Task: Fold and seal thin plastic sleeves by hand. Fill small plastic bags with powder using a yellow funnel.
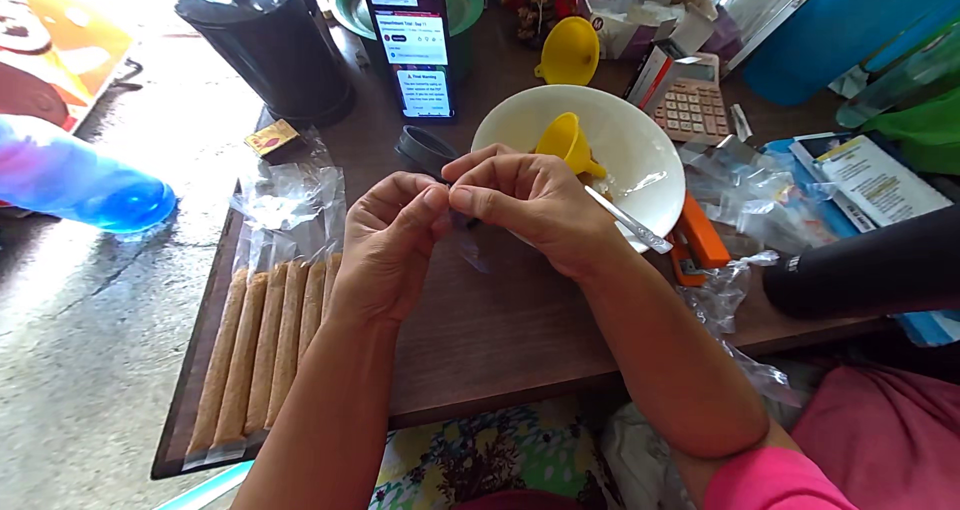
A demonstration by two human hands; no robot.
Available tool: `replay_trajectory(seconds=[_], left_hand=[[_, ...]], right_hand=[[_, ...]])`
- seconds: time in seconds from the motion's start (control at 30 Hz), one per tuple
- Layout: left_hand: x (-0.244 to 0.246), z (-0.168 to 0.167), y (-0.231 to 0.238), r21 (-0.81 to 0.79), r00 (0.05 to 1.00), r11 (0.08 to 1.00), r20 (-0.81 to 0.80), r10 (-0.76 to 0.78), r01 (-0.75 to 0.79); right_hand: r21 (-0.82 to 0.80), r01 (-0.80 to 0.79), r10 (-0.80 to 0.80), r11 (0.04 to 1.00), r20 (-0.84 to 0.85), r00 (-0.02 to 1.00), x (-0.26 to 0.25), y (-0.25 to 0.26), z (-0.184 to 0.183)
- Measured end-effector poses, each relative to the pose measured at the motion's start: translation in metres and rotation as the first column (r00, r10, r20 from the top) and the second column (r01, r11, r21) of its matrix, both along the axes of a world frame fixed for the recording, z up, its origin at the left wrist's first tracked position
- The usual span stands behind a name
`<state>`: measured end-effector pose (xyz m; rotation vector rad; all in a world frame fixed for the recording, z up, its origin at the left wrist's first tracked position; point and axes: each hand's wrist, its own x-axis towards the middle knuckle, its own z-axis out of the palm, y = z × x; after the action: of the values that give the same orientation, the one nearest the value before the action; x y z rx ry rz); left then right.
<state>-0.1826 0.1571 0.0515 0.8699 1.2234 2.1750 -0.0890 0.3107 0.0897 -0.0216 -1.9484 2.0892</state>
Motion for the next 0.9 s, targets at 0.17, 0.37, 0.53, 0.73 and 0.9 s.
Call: replay_trajectory(seconds=[0.17, 0.37, 0.53, 0.73, 0.9], left_hand=[[0.0002, 0.0, 0.0004, 0.006, 1.0, 1.0, 0.005, -0.006, 0.006], [-0.0003, -0.0011, 0.0004, 0.013, 1.0, 1.0, -0.016, -0.009, 0.009], [0.0002, -0.0004, 0.0006, 0.002, 1.0, 1.0, -0.015, 0.002, -0.002], [-0.0002, -0.0012, 0.0008, -0.001, 1.0, 1.0, -0.023, 0.008, -0.008], [-0.0001, -0.0011, 0.0008, -0.002, 1.0, 1.0, -0.023, 0.001, -0.001]], right_hand=[[-0.008, 0.0, 0.0, 1.0, -0.003, 1.0, -0.0001, 0.0001, -0.0005], [-0.006, 0.004, -0.004, 1.0, 0.002, 1.0, -0.0002, -0.0005, 0.0001], [-0.005, 0.004, -0.004, 1.0, 0.006, 1.0, 0.0, -0.0001, -0.0001], [0.007, 0.008, -0.008, 1.0, 0.007, 1.0, 0.0, -0.0006, 0.0], [-0.008, -0.004, 0.004, 1.0, -0.006, 1.0, -0.0002, -0.0006, -0.0005]])
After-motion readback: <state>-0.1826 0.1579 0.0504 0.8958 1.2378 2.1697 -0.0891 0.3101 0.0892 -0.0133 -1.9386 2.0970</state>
